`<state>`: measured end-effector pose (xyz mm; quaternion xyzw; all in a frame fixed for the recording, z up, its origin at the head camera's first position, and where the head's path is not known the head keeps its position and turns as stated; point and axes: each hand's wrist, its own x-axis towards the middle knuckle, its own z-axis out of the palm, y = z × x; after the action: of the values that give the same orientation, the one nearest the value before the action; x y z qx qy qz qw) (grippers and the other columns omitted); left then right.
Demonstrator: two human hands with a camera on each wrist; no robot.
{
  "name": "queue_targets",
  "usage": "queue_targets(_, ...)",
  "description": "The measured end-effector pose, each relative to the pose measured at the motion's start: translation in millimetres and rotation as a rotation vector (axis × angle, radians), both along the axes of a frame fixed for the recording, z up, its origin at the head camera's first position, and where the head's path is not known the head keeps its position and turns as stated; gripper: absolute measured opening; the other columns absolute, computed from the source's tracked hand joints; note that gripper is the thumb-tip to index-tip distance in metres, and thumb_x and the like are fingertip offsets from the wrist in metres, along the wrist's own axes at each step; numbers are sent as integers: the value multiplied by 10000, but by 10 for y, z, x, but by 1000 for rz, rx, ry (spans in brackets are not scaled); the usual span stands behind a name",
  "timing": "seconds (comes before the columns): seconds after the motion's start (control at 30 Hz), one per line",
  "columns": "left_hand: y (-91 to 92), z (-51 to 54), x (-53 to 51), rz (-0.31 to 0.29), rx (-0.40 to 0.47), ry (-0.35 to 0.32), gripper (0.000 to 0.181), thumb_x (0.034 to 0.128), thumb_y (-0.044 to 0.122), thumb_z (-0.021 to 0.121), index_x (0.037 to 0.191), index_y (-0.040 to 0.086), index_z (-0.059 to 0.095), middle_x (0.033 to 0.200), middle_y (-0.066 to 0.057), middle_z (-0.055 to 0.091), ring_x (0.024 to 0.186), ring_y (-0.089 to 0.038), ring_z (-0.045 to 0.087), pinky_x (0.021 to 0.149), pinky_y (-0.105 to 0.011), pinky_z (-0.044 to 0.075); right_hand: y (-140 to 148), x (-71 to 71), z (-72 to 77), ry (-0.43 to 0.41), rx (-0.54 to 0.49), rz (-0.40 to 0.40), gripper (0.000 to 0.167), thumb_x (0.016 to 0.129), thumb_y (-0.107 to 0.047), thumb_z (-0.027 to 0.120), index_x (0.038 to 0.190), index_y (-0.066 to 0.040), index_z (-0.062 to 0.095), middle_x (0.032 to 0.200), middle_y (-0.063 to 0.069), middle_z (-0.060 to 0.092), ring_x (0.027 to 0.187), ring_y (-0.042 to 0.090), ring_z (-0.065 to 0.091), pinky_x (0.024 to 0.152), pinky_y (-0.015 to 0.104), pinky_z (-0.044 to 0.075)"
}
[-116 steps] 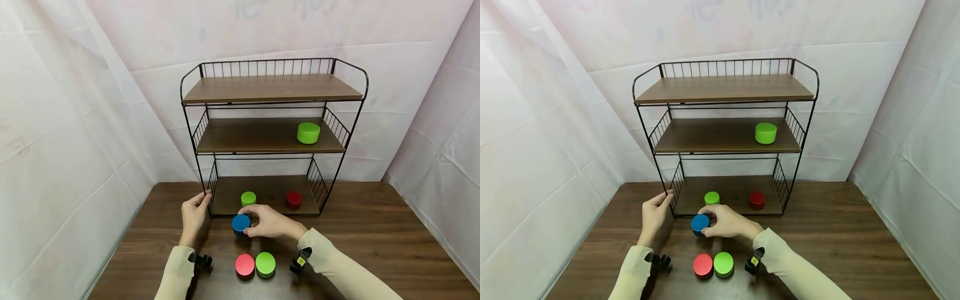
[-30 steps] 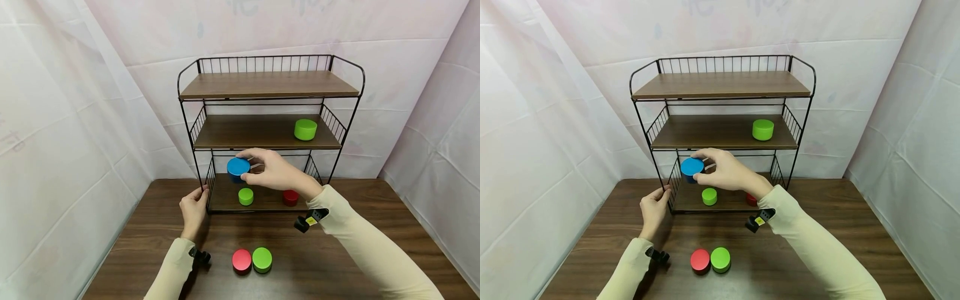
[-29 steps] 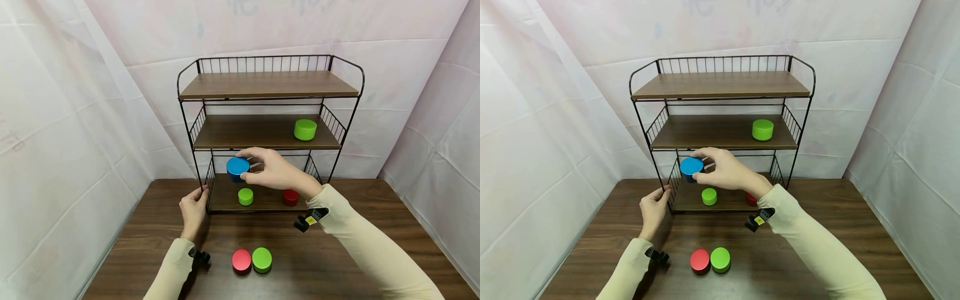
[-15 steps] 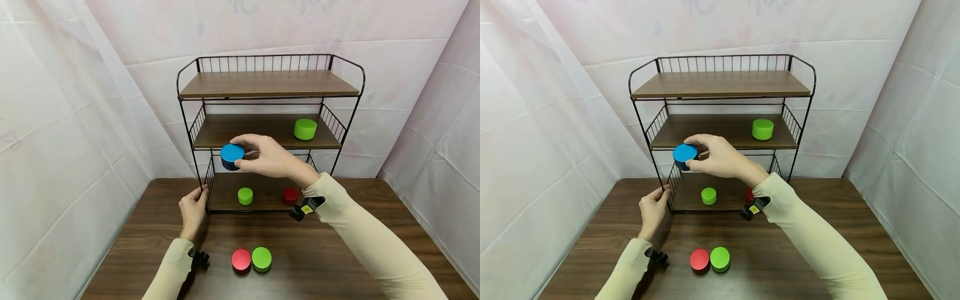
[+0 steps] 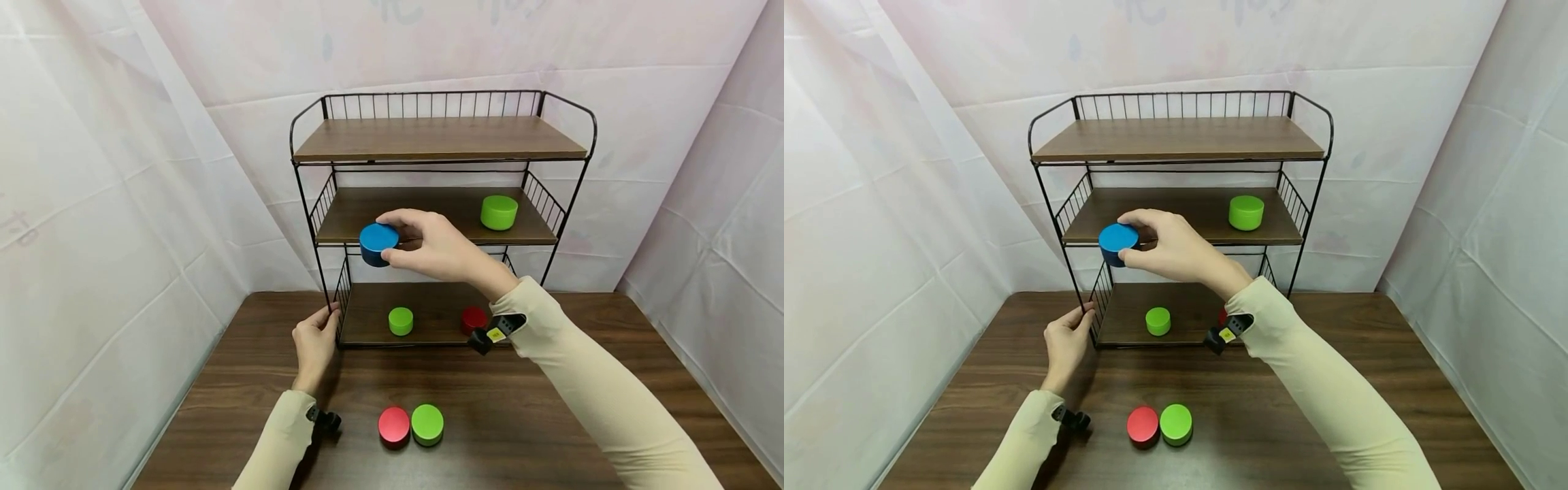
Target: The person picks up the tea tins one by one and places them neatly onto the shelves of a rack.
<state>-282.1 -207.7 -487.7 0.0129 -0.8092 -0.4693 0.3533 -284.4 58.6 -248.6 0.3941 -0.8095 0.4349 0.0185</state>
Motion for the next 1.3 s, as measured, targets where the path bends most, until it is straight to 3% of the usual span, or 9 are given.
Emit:
queue_targets(0.37,-21,-13,-29,-12,21,8,145,905,41,779,1044,28,819,955,-138,795,876,-274,759,661,-15,420,-79,-73,55,14,-19,-50,494,950,-238,727,1403,-93,594,1316,72,672,1107,180,685,958,345,571)
queue_targets(0.7,-34,-23,-33,-20,23,15,148,901,43,784,1044,43,823,966,-127,795,917,-266,758,688,-4,426,-56,-170,61,3,-26,-148,524,951,-311,728,1421,-115,601,1218,65,717,1020,165,699,812,352,579)
queue_targets(1.3,-36,-36,-29,-8,36,1,142,906,71,788,1041,54,827,978,-110,795,957,-248,751,717,-16,442,-50,-264,46,-53,-40,-264,550,952,-327,716,1436,-106,578,1368,95,643,1145,210,676,865,378,590)
